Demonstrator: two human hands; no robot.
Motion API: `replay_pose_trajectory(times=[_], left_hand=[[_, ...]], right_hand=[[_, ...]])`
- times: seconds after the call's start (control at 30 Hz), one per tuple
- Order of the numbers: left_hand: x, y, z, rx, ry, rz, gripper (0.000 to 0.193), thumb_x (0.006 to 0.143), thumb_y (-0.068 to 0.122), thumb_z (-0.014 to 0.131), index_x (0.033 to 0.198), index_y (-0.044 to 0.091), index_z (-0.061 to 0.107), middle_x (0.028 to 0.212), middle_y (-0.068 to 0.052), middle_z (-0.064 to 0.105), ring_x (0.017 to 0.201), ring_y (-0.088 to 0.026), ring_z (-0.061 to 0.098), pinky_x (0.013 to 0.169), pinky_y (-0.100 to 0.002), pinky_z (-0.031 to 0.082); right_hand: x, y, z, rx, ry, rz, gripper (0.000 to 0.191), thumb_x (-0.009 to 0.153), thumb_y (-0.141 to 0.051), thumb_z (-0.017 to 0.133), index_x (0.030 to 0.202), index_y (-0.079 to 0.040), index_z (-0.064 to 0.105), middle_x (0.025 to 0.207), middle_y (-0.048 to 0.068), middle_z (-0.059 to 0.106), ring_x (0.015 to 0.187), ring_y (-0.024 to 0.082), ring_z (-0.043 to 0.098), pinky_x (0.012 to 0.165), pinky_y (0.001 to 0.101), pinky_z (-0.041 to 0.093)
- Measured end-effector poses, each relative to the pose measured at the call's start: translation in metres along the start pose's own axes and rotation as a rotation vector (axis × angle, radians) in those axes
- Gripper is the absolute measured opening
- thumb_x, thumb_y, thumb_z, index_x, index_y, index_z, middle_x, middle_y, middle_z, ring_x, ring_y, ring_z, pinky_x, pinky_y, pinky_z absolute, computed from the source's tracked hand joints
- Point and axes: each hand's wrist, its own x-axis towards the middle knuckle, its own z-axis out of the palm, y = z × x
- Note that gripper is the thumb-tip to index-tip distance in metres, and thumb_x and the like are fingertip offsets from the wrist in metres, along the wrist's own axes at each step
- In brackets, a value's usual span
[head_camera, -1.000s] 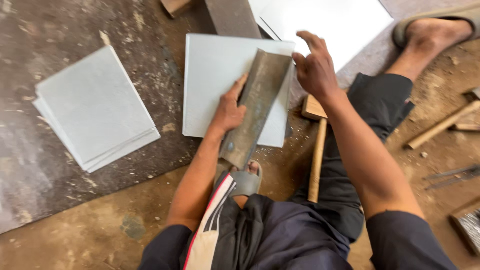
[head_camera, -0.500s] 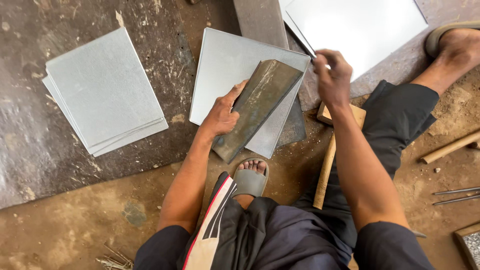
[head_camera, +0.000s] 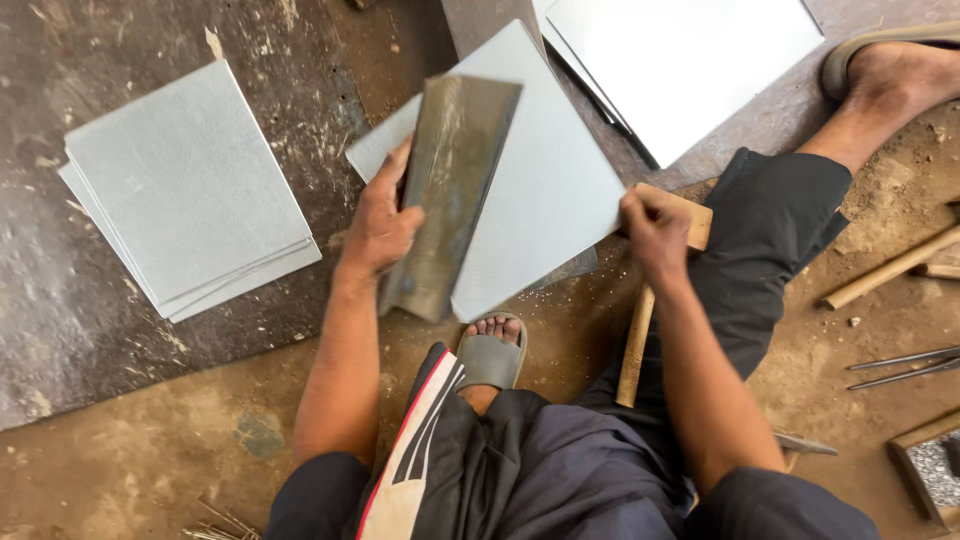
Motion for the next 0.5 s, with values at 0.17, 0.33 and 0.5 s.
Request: replay_pose_trajectory(times=[0.17,0.33,0.5], left_hand=[[0.012,-0.001,0.084,-0.187,0.215,-0.729,0.088,0.085,-0.004,0.042,0.168,0.015,0.022,0.158,-0.015,0.044,0.133,-0.044,0.059,0.106,-0.057,0.054],[0.026,-0.028,0.110,0.368,0.324,-0.071,0.094,0.079,-0.001,0.064,0.160,0.001,0.016,0.161,-0.026,0.030,0.153,-0.048,0.022,0.120,-0.064,0.007],[0.059,-0.049,0.129,0.176,0.478,-0.090,0.097,0.077,-0.008,0.054,0.165,0.004,0.015,0.166,-0.023,0.035,0.155,-0.042,0.032,0.128,-0.063,0.007]], right_hand=[[-0.048,0.000,0.035,0.023,-0.021,-0.043,0.052,0.094,0.001,0.062,0.145,-0.006,0.059,0.095,0.008,0.070,0.081,0.007,0.060,0.074,0.0232,0.051],[-0.048,-0.011,0.037,0.004,-0.097,-0.330,0.046,0.100,0.007,0.051,0.145,0.000,0.058,0.138,0.010,0.069,0.112,0.014,0.063,0.094,0.0248,0.049],[-0.044,-0.015,0.024,-0.116,-0.165,-0.330,0.021,0.105,-0.002,0.054,0.121,0.006,0.065,0.144,0.011,0.067,0.115,0.017,0.070,0.097,0.0281,0.052]])
